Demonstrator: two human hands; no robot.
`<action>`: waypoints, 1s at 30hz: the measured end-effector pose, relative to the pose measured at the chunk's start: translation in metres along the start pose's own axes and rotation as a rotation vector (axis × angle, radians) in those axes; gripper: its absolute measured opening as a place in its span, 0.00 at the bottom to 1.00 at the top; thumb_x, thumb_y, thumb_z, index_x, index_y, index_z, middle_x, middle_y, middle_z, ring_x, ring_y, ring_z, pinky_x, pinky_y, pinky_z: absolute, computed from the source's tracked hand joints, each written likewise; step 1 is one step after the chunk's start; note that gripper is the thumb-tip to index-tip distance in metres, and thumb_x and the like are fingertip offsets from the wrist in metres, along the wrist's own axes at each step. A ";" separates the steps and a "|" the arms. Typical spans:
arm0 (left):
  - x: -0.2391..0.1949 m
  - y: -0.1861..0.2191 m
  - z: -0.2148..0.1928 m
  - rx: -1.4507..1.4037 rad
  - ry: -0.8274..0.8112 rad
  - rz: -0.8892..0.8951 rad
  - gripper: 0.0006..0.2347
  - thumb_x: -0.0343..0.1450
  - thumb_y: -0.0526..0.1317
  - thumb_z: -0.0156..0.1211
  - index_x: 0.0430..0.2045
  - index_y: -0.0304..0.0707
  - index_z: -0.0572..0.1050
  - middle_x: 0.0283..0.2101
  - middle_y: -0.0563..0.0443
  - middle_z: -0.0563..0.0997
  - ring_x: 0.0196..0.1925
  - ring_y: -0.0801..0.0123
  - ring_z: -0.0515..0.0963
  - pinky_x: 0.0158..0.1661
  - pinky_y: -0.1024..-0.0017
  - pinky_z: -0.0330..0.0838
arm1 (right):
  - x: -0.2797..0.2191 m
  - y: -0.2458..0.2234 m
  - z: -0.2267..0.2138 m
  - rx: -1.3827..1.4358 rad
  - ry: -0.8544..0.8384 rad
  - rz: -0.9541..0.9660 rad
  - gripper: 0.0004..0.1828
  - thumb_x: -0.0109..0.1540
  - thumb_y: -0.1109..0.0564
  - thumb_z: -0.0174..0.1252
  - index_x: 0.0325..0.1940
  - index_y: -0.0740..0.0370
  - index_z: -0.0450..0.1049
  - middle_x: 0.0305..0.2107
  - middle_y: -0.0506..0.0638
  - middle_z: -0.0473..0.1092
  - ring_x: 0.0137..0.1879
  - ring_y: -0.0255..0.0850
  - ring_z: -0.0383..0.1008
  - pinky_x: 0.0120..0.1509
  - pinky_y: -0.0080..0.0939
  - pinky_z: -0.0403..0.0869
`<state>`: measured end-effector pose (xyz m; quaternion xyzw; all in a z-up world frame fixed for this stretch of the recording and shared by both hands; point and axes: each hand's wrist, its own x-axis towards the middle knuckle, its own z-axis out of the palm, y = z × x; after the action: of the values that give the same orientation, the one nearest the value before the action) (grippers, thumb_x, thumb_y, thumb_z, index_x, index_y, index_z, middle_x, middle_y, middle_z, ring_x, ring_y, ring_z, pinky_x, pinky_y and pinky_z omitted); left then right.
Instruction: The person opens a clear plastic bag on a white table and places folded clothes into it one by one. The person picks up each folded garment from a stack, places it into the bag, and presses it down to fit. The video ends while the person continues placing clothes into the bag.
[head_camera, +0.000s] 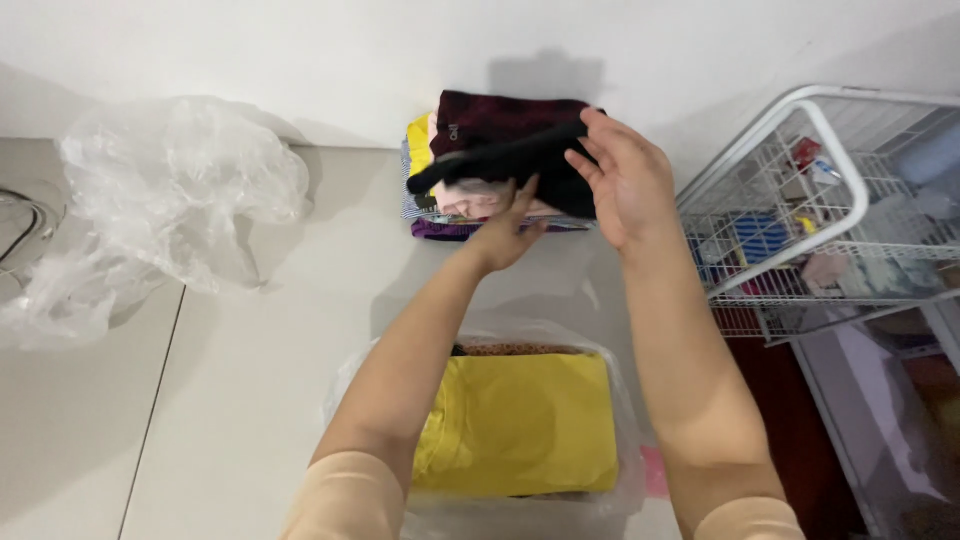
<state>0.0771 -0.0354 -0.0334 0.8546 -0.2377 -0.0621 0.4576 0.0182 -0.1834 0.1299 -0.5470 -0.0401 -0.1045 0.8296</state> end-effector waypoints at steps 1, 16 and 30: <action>-0.004 -0.001 -0.001 0.085 0.010 -0.046 0.31 0.78 0.53 0.49 0.76 0.56 0.44 0.75 0.28 0.50 0.74 0.37 0.58 0.71 0.45 0.52 | -0.007 -0.005 -0.001 0.014 0.012 0.004 0.20 0.64 0.61 0.61 0.58 0.74 0.73 0.48 0.58 0.67 0.56 0.45 0.64 0.67 0.58 0.77; -0.168 0.061 -0.039 0.411 0.060 -0.193 0.27 0.75 0.61 0.44 0.57 0.39 0.73 0.48 0.33 0.83 0.54 0.43 0.81 0.54 0.45 0.72 | -0.130 -0.042 -0.081 0.027 -0.005 0.198 0.19 0.65 0.56 0.48 0.54 0.64 0.77 0.53 0.52 0.77 0.57 0.43 0.77 0.66 0.51 0.73; -0.357 0.084 0.015 0.499 -0.381 -0.347 0.25 0.74 0.60 0.38 0.64 0.59 0.67 0.75 0.44 0.52 0.77 0.37 0.39 0.66 0.28 0.12 | -0.288 0.029 -0.176 -0.175 0.036 0.714 0.22 0.68 0.60 0.46 0.59 0.79 0.74 0.35 0.67 0.77 0.38 0.50 0.78 0.36 0.39 0.75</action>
<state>-0.2713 0.0789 -0.0138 0.9407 -0.1779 -0.2370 0.1648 -0.2643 -0.2966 -0.0182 -0.5936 0.1770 0.1792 0.7643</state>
